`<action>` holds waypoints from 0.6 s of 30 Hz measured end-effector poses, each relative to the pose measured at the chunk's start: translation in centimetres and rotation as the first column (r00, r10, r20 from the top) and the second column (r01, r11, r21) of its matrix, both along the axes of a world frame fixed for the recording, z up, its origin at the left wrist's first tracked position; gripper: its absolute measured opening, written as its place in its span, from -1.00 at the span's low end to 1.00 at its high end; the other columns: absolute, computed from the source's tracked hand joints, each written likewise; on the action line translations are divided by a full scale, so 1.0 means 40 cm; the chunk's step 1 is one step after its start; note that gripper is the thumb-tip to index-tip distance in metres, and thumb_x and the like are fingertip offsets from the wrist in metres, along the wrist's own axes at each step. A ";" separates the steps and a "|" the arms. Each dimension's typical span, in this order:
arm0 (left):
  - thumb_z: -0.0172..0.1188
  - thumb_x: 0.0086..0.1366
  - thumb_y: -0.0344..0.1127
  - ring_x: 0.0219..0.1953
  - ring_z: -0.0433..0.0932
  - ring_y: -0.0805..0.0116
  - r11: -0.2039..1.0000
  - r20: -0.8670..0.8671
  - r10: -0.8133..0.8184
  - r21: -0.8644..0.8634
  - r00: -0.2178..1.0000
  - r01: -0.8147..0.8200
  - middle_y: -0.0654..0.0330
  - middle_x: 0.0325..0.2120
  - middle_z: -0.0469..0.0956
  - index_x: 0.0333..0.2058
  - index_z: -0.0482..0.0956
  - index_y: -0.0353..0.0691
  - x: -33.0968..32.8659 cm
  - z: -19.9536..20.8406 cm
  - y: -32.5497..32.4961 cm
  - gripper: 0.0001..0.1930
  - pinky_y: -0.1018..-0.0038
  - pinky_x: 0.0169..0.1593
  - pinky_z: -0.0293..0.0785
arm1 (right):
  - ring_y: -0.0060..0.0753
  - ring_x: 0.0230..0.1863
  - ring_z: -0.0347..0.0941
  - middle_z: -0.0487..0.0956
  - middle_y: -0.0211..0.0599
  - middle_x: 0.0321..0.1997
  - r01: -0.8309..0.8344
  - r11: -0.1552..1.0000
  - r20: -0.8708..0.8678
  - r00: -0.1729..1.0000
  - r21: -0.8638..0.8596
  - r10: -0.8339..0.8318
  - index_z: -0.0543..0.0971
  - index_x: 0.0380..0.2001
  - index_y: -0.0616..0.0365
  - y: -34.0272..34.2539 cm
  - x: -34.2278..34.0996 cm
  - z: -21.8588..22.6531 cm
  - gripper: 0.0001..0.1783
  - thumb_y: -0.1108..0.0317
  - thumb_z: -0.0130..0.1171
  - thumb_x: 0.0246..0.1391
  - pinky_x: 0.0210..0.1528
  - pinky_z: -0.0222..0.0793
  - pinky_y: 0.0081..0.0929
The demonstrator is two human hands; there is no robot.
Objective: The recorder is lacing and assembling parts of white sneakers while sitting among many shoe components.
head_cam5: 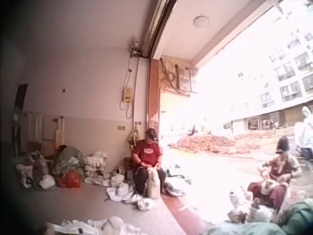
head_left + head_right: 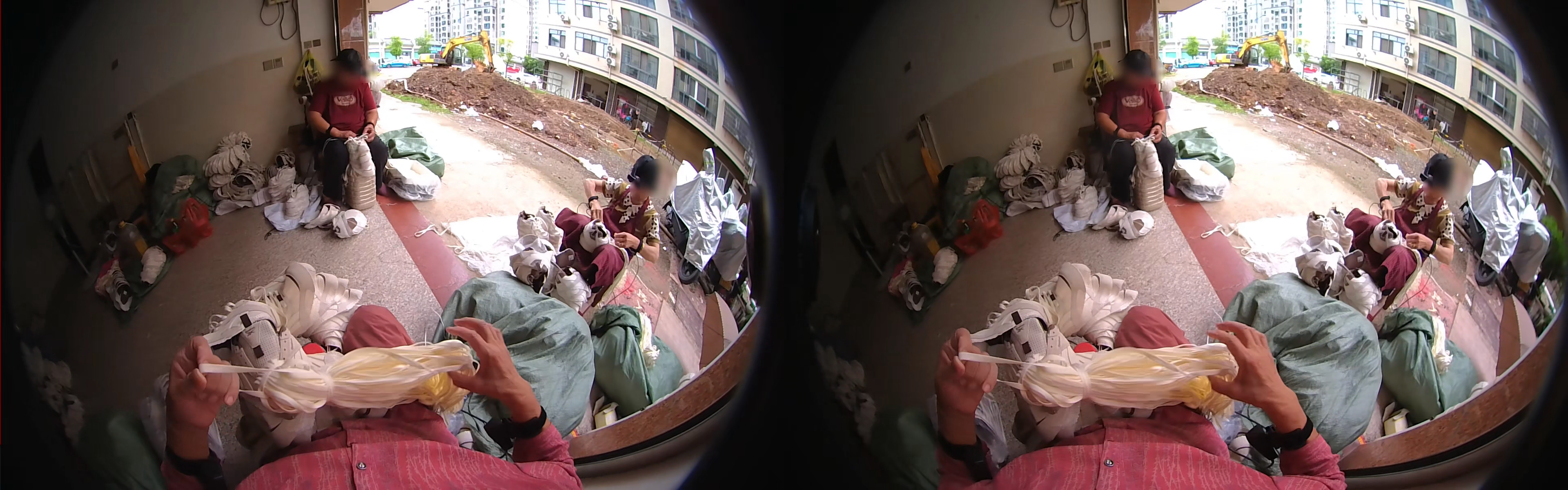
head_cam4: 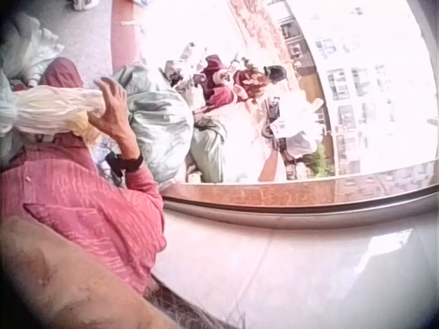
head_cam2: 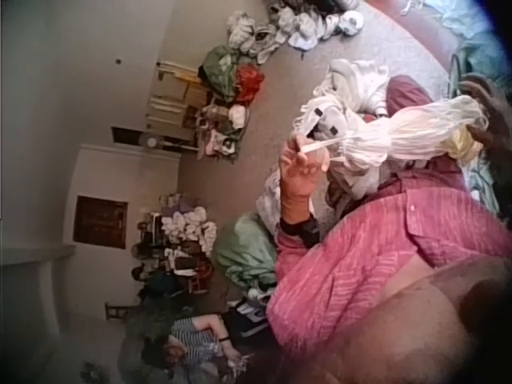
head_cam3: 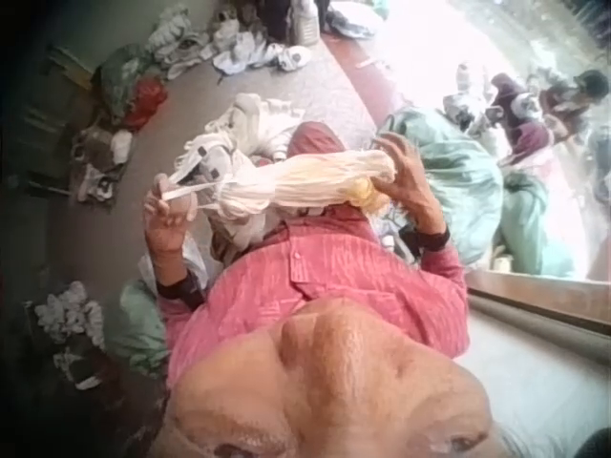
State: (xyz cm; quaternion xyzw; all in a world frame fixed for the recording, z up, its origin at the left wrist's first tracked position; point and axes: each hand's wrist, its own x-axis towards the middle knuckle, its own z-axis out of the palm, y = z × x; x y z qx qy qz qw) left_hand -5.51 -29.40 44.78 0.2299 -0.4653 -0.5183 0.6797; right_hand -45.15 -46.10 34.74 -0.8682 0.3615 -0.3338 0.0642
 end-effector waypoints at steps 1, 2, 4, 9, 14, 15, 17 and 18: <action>0.33 0.20 -0.29 -0.74 0.26 0.50 0.999 0.041 -0.015 0.040 0.999 0.014 0.39 -0.79 0.22 -0.41 0.30 -0.18 0.008 -0.007 0.012 -0.69 0.45 -0.58 0.37 | -0.02 0.16 0.31 0.40 -0.12 0.12 -0.182 0.974 0.094 0.981 0.138 0.170 0.44 0.06 0.09 0.014 0.023 0.011 -0.24 0.17 0.45 -0.31 0.18 0.20 -0.16; 0.33 0.20 -0.29 -0.74 0.26 0.50 0.999 0.045 -0.021 0.037 0.999 0.020 0.39 -0.79 0.22 -0.41 0.30 -0.18 0.008 -0.007 0.014 -0.69 0.45 -0.58 0.37 | 0.00 0.24 0.26 0.35 -0.08 0.22 -0.360 0.897 0.216 0.926 0.255 0.310 0.37 0.18 0.09 0.021 0.047 0.017 -0.12 0.10 0.47 -0.26 0.26 0.15 -0.13; 0.43 0.09 -0.27 -0.69 0.32 0.49 0.995 0.150 0.015 0.095 0.989 -0.030 0.28 -0.74 0.34 -0.39 0.39 -0.28 0.001 -0.001 0.026 -0.65 0.47 -0.58 0.35 | 0.04 0.34 0.15 0.26 -0.04 0.32 -0.531 0.787 0.158 0.846 0.313 0.509 0.23 0.31 0.11 0.026 0.117 0.009 0.05 -0.03 0.47 -0.22 0.34 0.05 -0.08; 0.23 0.20 -0.58 -0.40 0.62 0.37 0.959 0.535 0.039 0.217 0.844 -0.182 0.03 -0.45 0.61 -0.15 0.52 -0.45 -0.047 0.040 0.035 -0.77 0.50 -0.28 0.55 | 0.07 0.20 0.30 0.40 0.03 0.14 -0.612 0.685 0.038 0.756 0.395 0.654 0.31 0.23 0.13 0.019 0.326 -0.086 -0.05 0.01 0.45 -0.24 0.24 0.17 -0.17; 0.17 0.30 -0.44 -0.07 0.53 0.45 0.930 0.705 0.315 -0.098 0.635 -0.353 0.12 -0.15 0.62 0.16 0.37 -0.34 -0.049 0.049 -0.037 -0.55 0.50 0.03 0.41 | -0.30 -0.07 0.52 0.57 -0.13 -0.11 -0.605 0.582 0.418 0.796 0.544 0.437 0.51 -0.02 0.22 -0.025 0.330 -0.096 -0.32 0.21 0.48 -0.26 0.01 0.37 -0.40; 0.18 0.30 -0.42 -0.15 0.54 0.50 0.875 0.695 0.424 -0.151 0.580 -0.459 0.17 -0.21 0.63 0.09 0.45 -0.31 -0.047 0.034 -0.054 -0.62 0.52 -0.01 0.43 | -0.50 -0.08 0.50 0.60 -0.27 -0.09 -0.600 0.515 0.477 0.800 0.613 0.365 0.52 -0.02 0.22 -0.025 0.320 -0.061 -0.34 0.26 0.50 -0.26 0.01 0.37 -0.50; 0.19 0.30 -0.41 -0.19 0.54 0.52 0.851 0.755 0.394 -0.083 0.525 -0.519 0.21 -0.24 0.63 0.02 0.50 -0.30 -0.023 -0.004 -0.062 -0.69 0.53 -0.06 0.44 | -0.56 -0.07 0.48 0.60 -0.41 -0.08 -0.656 0.399 0.642 0.742 0.640 0.190 0.54 -0.03 0.23 -0.043 0.305 -0.094 -0.34 0.37 0.54 -0.31 0.08 0.34 -0.53; 0.20 0.30 -0.39 -0.23 0.54 0.55 0.840 0.804 0.345 -0.034 0.484 -0.542 0.24 -0.27 0.62 -0.06 0.55 -0.29 -0.016 -0.027 -0.064 -0.75 0.54 -0.11 0.46 | -0.55 -0.07 0.48 0.60 -0.43 -0.09 -0.669 0.344 0.681 0.725 0.658 0.107 0.54 -0.03 0.23 -0.050 0.302 -0.118 -0.33 0.40 0.55 -0.32 0.11 0.33 -0.52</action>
